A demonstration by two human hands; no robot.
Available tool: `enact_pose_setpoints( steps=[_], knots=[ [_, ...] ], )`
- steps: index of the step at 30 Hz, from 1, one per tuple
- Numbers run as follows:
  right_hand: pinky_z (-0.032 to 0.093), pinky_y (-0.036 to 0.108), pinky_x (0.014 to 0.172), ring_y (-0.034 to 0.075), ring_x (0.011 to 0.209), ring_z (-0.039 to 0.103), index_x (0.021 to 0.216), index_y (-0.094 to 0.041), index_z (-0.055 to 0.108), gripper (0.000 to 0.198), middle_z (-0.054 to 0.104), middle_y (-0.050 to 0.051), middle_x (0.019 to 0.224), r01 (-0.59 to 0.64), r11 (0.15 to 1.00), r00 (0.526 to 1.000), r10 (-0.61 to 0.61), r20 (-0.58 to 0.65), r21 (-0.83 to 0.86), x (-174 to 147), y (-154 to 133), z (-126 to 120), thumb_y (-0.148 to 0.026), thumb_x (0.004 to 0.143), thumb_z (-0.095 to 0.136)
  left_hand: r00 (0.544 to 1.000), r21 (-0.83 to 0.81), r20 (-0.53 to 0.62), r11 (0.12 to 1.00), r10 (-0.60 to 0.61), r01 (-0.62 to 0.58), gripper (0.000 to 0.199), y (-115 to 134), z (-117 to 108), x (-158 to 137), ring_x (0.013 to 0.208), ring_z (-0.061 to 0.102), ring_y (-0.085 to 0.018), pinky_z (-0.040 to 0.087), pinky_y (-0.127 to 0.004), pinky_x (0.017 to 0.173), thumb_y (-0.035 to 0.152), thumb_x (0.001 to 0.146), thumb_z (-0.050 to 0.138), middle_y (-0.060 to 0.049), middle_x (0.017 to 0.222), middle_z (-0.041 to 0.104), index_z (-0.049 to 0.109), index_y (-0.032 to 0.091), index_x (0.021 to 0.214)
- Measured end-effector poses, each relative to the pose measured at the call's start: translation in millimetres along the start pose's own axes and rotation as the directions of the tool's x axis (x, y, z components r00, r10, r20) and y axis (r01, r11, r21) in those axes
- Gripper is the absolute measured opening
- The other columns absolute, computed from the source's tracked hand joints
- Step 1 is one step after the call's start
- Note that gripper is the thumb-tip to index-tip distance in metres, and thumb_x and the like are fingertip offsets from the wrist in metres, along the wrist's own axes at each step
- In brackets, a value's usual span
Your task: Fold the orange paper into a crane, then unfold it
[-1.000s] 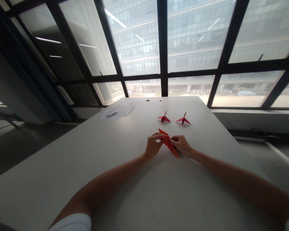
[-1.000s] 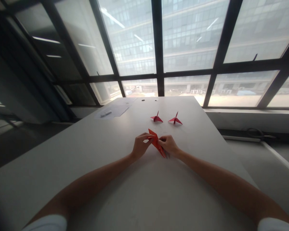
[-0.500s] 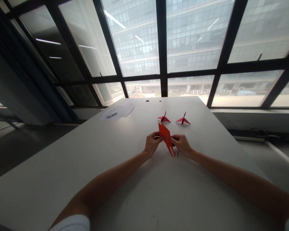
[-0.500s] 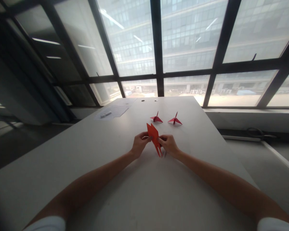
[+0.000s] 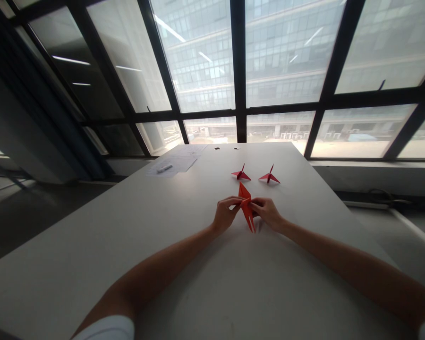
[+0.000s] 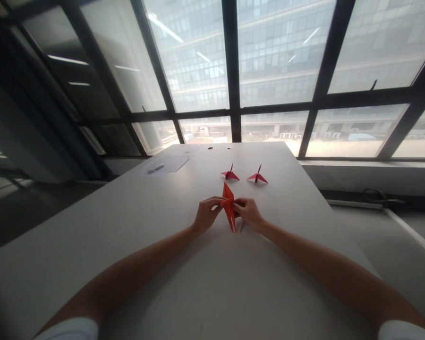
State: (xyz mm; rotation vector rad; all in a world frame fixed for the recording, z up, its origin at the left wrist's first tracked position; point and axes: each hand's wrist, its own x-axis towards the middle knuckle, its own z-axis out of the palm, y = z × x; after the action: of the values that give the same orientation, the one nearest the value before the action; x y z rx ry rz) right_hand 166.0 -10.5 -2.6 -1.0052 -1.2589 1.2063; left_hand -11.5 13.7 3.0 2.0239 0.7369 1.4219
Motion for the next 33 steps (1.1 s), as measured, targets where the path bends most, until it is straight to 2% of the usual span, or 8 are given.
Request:
enact_pose_setpoints(
  steps=[5, 9, 13, 19, 23, 27, 30, 33],
  knots=[
    [0.057, 0.031, 0.064, 0.018, 0.068, 0.067, 0.090, -0.012, 0.075, 0.041, 0.073, 0.008, 0.080, 0.013, 0.997, 0.999, -0.016, 0.046, 0.077, -1, -3, -1, -0.048, 0.070, 0.078, 0.974, 0.103, 0.096, 0.972, 0.203, -0.212, 0.019, 7, -8, 0, 0.099, 0.068, -0.021, 0.055, -0.039, 0.089, 0.025, 0.094, 0.058, -0.009, 0.101, 0.075, 0.076, 0.023, 0.099],
    [0.058, 0.032, 0.065, 0.018, 0.067, 0.067, 0.090, -0.013, 0.076, 0.041, 0.073, 0.007, 0.079, 0.041, 0.993, 0.996, -0.049, 0.072, 0.111, -1, -2, -2, -0.048, 0.069, 0.080, 0.977, 0.152, 0.093, 0.967, 0.191, -0.204, 0.021, 12, -9, -1, 0.097, 0.068, -0.021, 0.056, -0.037, 0.088, 0.027, 0.094, 0.057, -0.010, 0.101, 0.074, 0.073, 0.024, 0.108],
    [0.058, 0.033, 0.063, 0.020, 0.067, 0.068, 0.093, -0.013, 0.077, 0.043, 0.074, 0.008, 0.080, 0.063, 0.995, 0.993, -0.070, 0.097, 0.071, -1, -1, -2, -0.049, 0.070, 0.078, 0.987, 0.100, 0.050, 0.982, 0.153, -0.158, 0.041, 15, -5, -3, 0.096, 0.069, -0.020, 0.052, -0.039, 0.095, 0.025, 0.090, 0.063, -0.008, 0.097, 0.074, 0.059, 0.025, 0.131],
    [0.058, 0.036, 0.071, 0.020, 0.072, 0.069, 0.094, -0.013, 0.077, 0.039, 0.074, 0.008, 0.083, 0.028, 0.993, 0.995, -0.038, 0.087, 0.112, 1, 3, -3, -0.045, 0.072, 0.079, 0.947, 0.119, 0.184, 0.950, 0.263, -0.287, 0.021, 10, -9, -1, 0.098, 0.065, -0.020, 0.055, -0.037, 0.087, 0.023, 0.093, 0.058, -0.009, 0.102, 0.072, 0.075, 0.027, 0.105],
    [0.057, 0.035, 0.075, 0.018, 0.073, 0.068, 0.088, -0.013, 0.076, 0.037, 0.073, 0.008, 0.083, -0.040, 0.966, 0.995, 0.014, 0.100, 0.255, 1, 1, -4, -0.047, 0.075, 0.076, 0.933, 0.112, 0.243, 0.947, 0.267, -0.301, 0.023, 11, -12, 1, 0.106, 0.064, -0.023, 0.053, -0.040, 0.093, 0.023, 0.094, 0.056, -0.010, 0.107, 0.072, 0.075, 0.027, 0.104],
    [0.057, 0.038, 0.082, 0.022, 0.085, 0.069, 0.099, -0.014, 0.075, 0.043, 0.075, 0.011, 0.097, -0.026, 0.969, 0.997, 0.007, 0.078, 0.245, 1, -2, -6, -0.047, 0.072, 0.080, 0.926, 0.119, 0.287, 0.950, 0.245, -0.288, 0.030, 15, -14, -1, 0.117, 0.061, -0.024, 0.050, -0.045, 0.102, 0.020, 0.095, 0.051, -0.011, 0.117, 0.069, 0.069, 0.025, 0.119],
    [0.057, 0.041, 0.084, 0.024, 0.088, 0.070, 0.104, -0.016, 0.075, 0.046, 0.075, 0.011, 0.100, 0.020, 0.981, 1.000, -0.020, -0.001, 0.194, 2, -1, -6, -0.046, 0.070, 0.081, 0.955, 0.094, 0.209, 0.968, 0.210, -0.234, 0.037, 13, -11, -4, 0.122, 0.058, -0.023, 0.046, -0.043, 0.107, 0.019, 0.096, 0.046, -0.010, 0.126, 0.065, 0.061, 0.024, 0.129],
    [0.059, 0.044, 0.079, 0.026, 0.083, 0.070, 0.101, -0.016, 0.076, 0.047, 0.076, 0.010, 0.095, 0.088, 0.990, 0.994, -0.080, -0.073, 0.113, 4, 1, -4, -0.050, 0.068, 0.080, 0.999, 0.020, -0.047, 1.000, -0.010, 0.011, 0.033, 7, -5, -5, 0.114, 0.061, -0.023, 0.051, -0.040, 0.099, 0.029, 0.092, 0.058, -0.012, 0.121, 0.064, 0.060, 0.022, 0.124]
  ],
)
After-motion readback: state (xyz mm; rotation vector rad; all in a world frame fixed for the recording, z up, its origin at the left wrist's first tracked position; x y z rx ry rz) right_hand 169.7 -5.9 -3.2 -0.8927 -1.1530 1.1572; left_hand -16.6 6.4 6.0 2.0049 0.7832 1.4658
